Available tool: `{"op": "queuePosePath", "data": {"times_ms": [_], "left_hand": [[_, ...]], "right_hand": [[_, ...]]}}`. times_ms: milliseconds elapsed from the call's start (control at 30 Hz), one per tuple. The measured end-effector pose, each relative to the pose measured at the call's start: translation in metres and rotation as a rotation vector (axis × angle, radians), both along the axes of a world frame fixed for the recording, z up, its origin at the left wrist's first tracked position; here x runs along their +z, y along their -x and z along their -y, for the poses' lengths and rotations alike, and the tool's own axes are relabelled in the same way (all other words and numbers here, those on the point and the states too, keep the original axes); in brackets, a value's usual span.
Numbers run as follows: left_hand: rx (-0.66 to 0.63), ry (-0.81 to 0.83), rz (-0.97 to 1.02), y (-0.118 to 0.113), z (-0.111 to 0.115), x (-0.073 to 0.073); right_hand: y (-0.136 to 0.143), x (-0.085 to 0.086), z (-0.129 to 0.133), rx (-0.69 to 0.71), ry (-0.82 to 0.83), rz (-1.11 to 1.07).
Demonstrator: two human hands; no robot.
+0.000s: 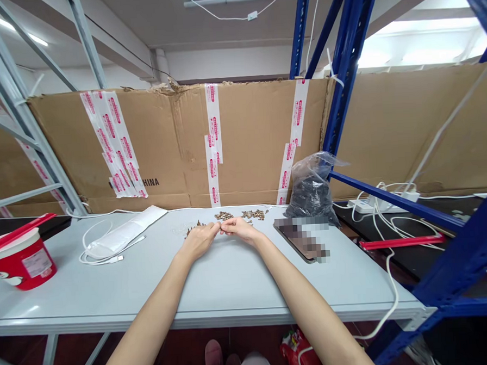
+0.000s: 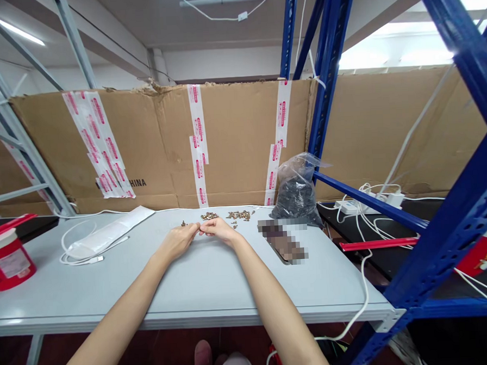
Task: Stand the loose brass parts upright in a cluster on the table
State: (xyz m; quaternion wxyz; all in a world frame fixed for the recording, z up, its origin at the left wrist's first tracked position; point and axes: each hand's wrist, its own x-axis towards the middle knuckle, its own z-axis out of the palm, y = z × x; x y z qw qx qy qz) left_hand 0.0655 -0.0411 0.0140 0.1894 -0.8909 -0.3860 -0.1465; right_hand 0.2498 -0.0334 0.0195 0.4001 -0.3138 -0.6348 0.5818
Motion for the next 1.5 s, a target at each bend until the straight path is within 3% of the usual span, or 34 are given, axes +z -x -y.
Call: {"op": "queuePosePath", "data": {"times_ms": [367,633,800,1167,1333,1500], "left_hand": [[0.004,0.013,0.016,-0.002,-0.001,-0.004],[0.080,0.071,0.079,-0.002,-0.001,-0.001],[0.046,0.117,0.117,-0.001,-0.002,0.000],[0.108,0.038,0.051,-0.001,-0.002,-0.002],[0.120,0.048,0.180,0.001,-0.008,-0.007],[0.141,-0.061,0.512,0.009,-0.013,0.001]], "right_hand": [[-0.002,0.000,-0.001,-0.011,-0.037,0.039],[0.003,-0.002,-0.003,-0.006,-0.047,-0.004],[0.002,-0.005,-0.004,-0.002,-0.014,-0.010],[0.003,-0.003,-0.003,-0.020,0.005,0.020],[0.002,-0.005,-0.005,-0.022,0.034,-0.037],[0.002,-0.006,-0.007,-0.101,0.086,-0.131]]}}
